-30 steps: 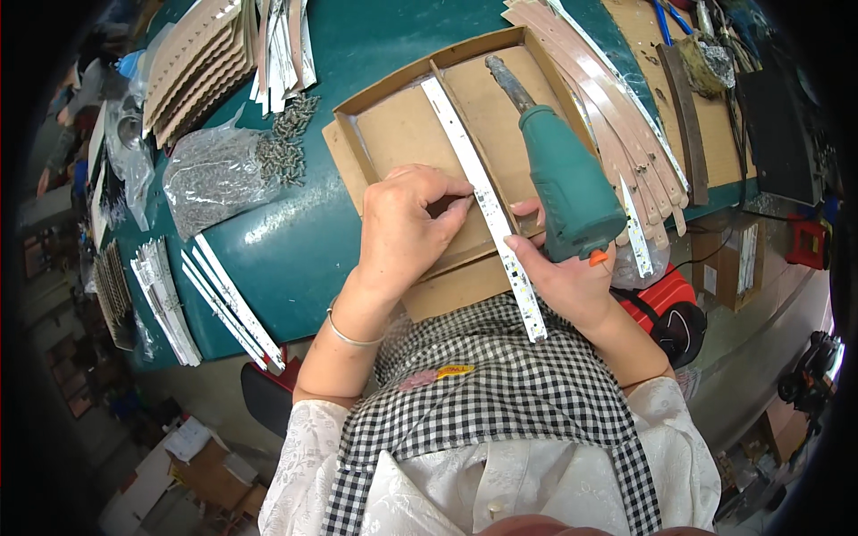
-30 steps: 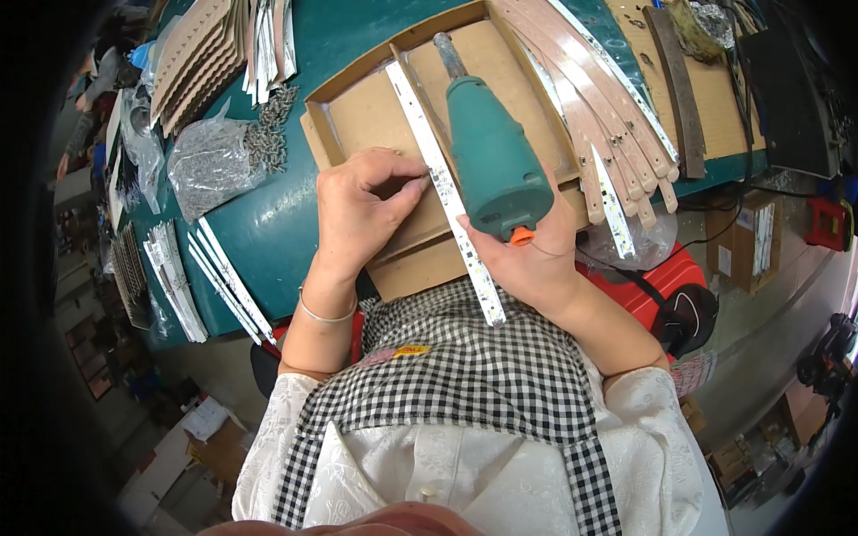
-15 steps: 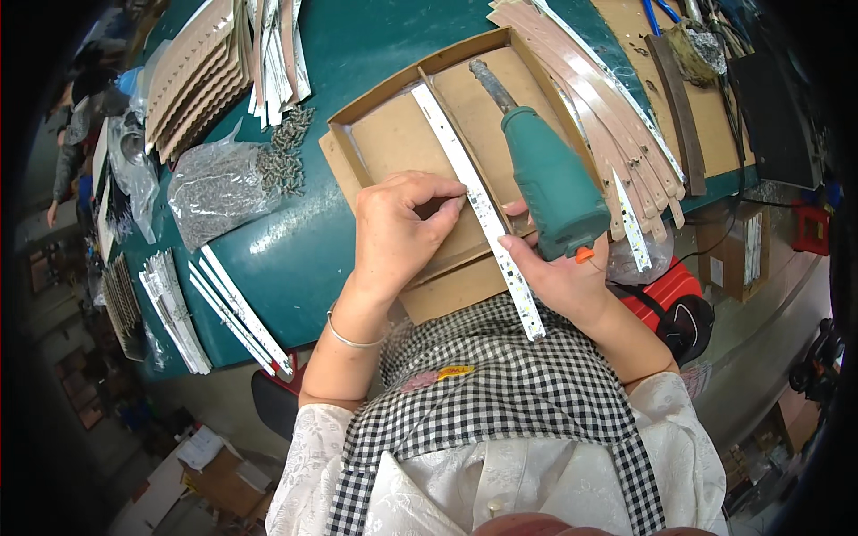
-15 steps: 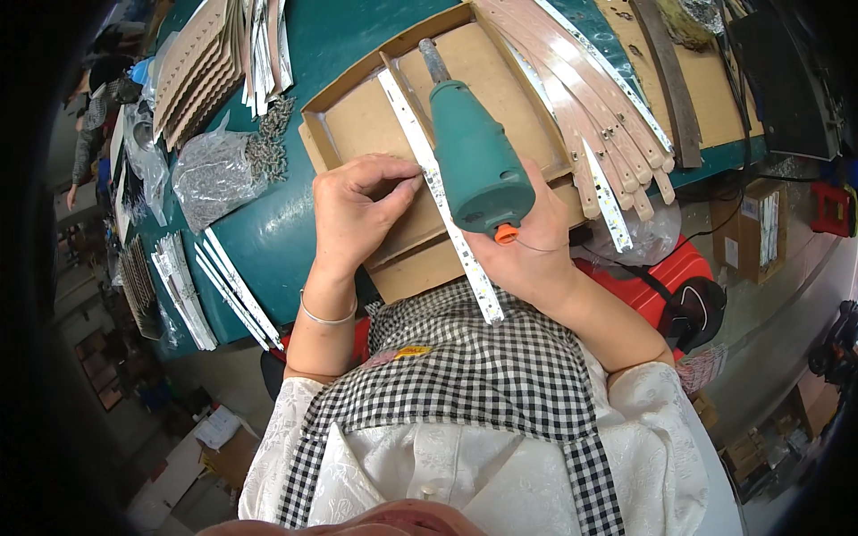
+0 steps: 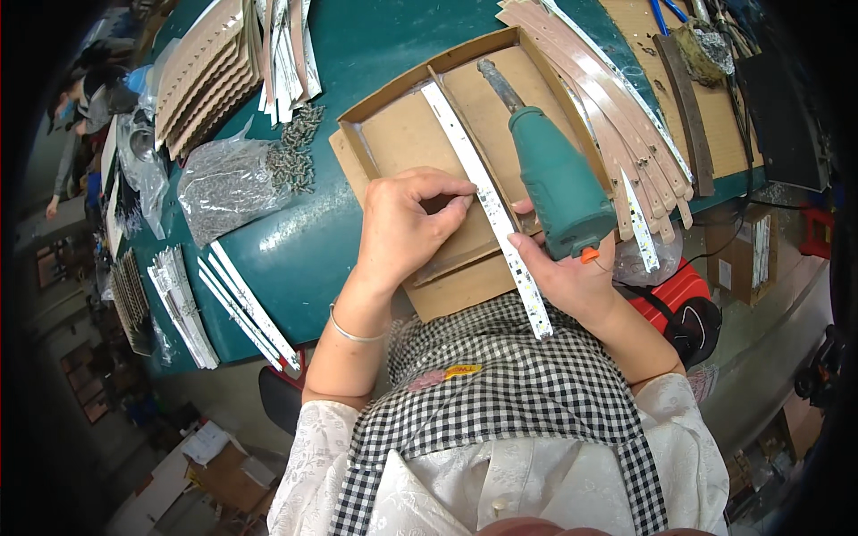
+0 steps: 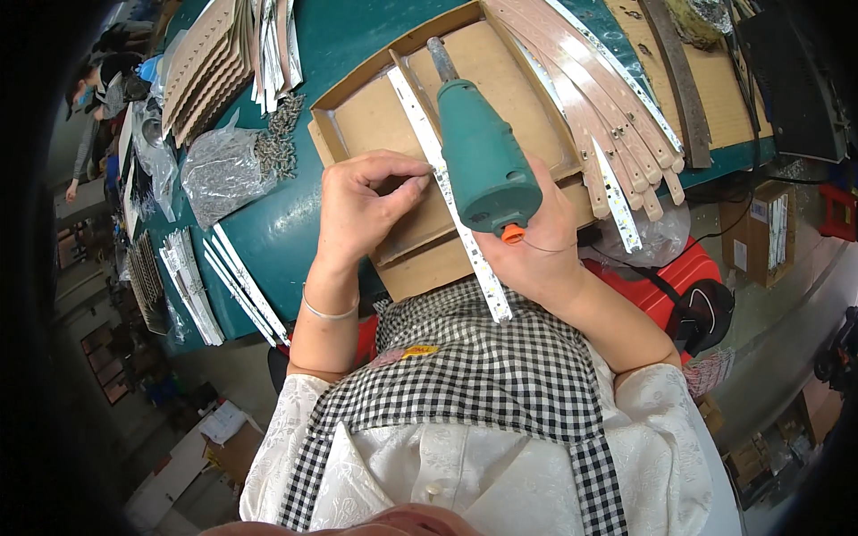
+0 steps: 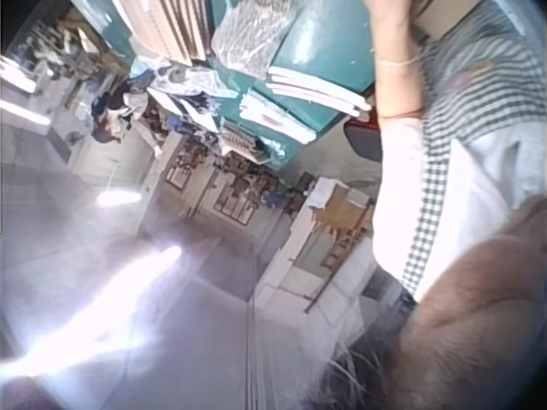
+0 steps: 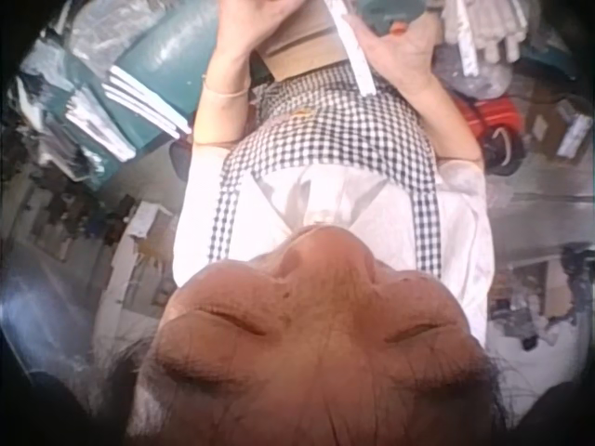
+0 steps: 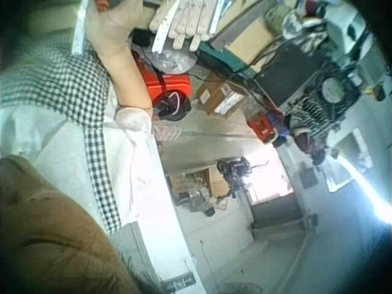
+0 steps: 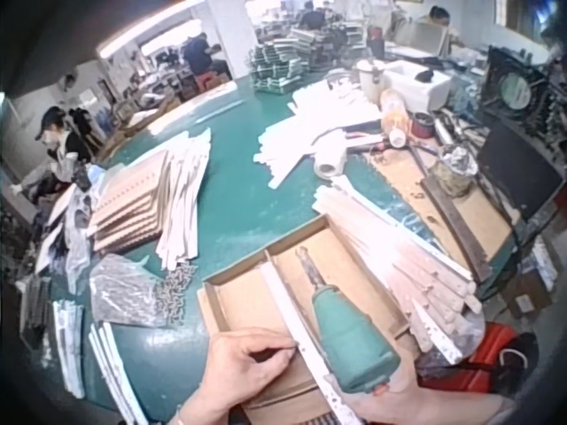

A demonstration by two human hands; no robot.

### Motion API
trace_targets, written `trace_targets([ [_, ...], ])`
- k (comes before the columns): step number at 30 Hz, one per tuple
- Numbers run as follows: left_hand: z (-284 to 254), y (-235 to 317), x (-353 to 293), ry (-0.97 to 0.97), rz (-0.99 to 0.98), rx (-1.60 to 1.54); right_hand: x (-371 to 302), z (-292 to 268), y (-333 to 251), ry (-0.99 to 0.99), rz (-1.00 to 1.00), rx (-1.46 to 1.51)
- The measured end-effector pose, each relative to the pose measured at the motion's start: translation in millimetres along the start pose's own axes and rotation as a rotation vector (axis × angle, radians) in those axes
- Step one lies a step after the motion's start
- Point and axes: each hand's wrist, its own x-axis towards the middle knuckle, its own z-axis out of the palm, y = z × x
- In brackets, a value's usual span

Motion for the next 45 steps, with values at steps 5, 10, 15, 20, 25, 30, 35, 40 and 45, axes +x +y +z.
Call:
trace_targets([
  [5, -6, -1, 5, -0.096, -0.094, -0.107, 1, 0, 2, 0.005, -0.043, -0.012],
  [10, -6, 1, 7, -0.108, -0.083, -0.064, 0, 1, -1, 0.013, 0.010, 0.051],
  [15, -3, 1, 5, -0.062, -0.017, -0.013, 1, 0, 2, 0.009, -0.044, -0.018],
  [20, 1, -4, 4, -0.036, 0.129, 0.062, 1, 1, -1, 0.037, -0.029, 0.013],
  [25, 3, -4, 2, 0.024, 0.221, 0.103, -1, -9, -8, -0.007, -0.061, 0.018],
  [30, 5, -2, -2, 0.062, 0.156, 0.120, -25, -51, -39, -0.066, 0.102, 0.309],
  [35, 6, -10, -3, 0.069, 0.199, 0.120, -45, -84, -45, -0.078, 0.106, 0.328],
  [40, 8, -9, -4, 0.111, 0.189, 0.095, -48, -100, -45, -0.254, 0.099, 0.251],
  [45, 8, -9, -5, 0.111, 0.191, 0.125, -51, -97, -45, -0.188, 0.184, 0.233],
])
